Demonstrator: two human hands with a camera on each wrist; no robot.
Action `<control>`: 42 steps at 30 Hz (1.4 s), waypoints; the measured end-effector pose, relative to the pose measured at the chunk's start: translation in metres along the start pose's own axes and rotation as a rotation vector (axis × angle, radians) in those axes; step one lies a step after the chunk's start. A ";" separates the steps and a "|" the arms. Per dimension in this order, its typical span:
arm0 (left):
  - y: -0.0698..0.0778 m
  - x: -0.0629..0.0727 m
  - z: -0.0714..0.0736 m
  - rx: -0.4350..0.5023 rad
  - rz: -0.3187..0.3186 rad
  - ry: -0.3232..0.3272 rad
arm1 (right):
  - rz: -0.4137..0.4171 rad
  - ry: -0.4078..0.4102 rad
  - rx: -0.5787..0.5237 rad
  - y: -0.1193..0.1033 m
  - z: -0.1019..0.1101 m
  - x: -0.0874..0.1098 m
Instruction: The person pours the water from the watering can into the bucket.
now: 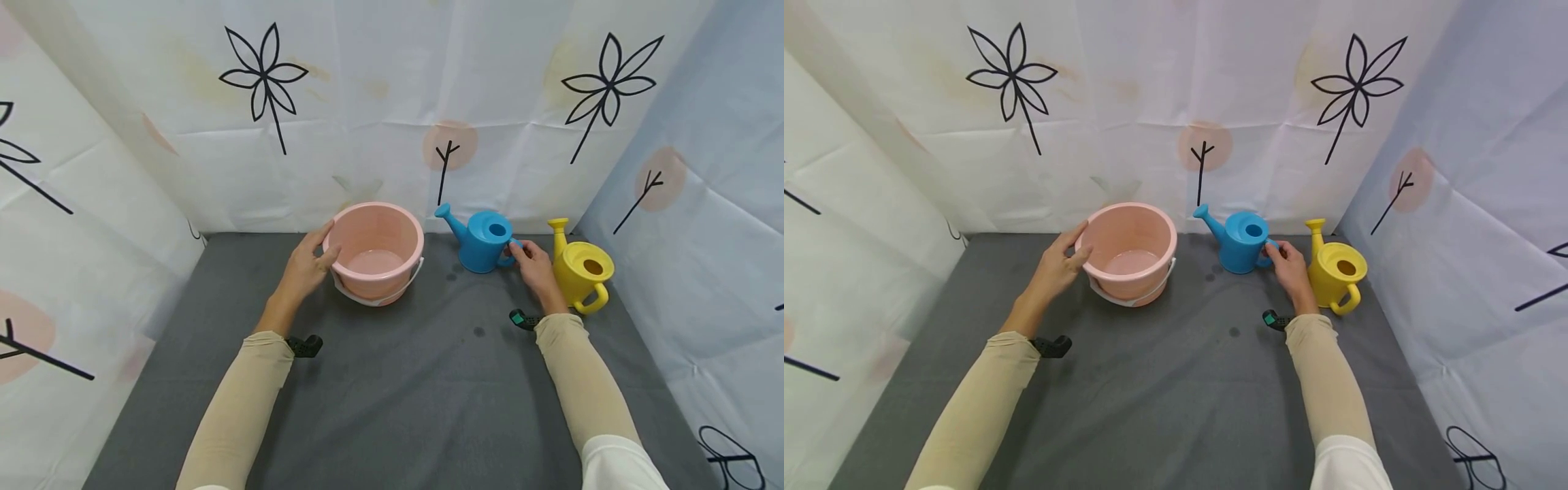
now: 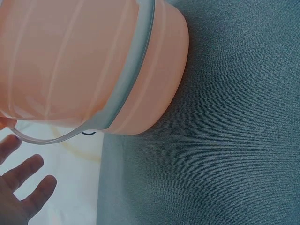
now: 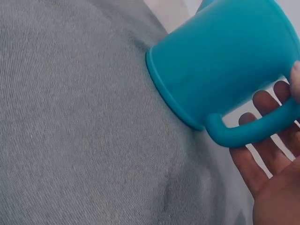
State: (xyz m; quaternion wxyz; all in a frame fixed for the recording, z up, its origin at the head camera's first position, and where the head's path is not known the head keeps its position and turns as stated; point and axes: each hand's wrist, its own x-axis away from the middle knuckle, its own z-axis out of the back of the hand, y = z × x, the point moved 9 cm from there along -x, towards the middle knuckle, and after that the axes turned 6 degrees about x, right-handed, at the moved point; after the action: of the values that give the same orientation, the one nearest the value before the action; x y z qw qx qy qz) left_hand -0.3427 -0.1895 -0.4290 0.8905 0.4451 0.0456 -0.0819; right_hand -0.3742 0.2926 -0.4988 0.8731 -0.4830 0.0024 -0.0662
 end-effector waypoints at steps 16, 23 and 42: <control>-0.003 0.001 0.000 0.004 0.010 -0.007 | 0.030 0.068 -0.013 -0.006 -0.001 0.003; -0.002 0.001 -0.002 0.006 0.001 -0.014 | 0.032 0.076 -0.021 -0.007 0.000 0.009; 0.001 0.002 -0.001 0.008 -0.003 -0.022 | 0.145 0.174 -0.106 -0.057 0.023 0.040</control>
State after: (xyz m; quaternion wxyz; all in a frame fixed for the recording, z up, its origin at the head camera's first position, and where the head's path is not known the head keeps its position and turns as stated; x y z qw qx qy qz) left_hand -0.3404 -0.1886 -0.4289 0.8891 0.4476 0.0364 -0.0883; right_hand -0.3392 0.2776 -0.4361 0.8452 -0.5197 0.1164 -0.0444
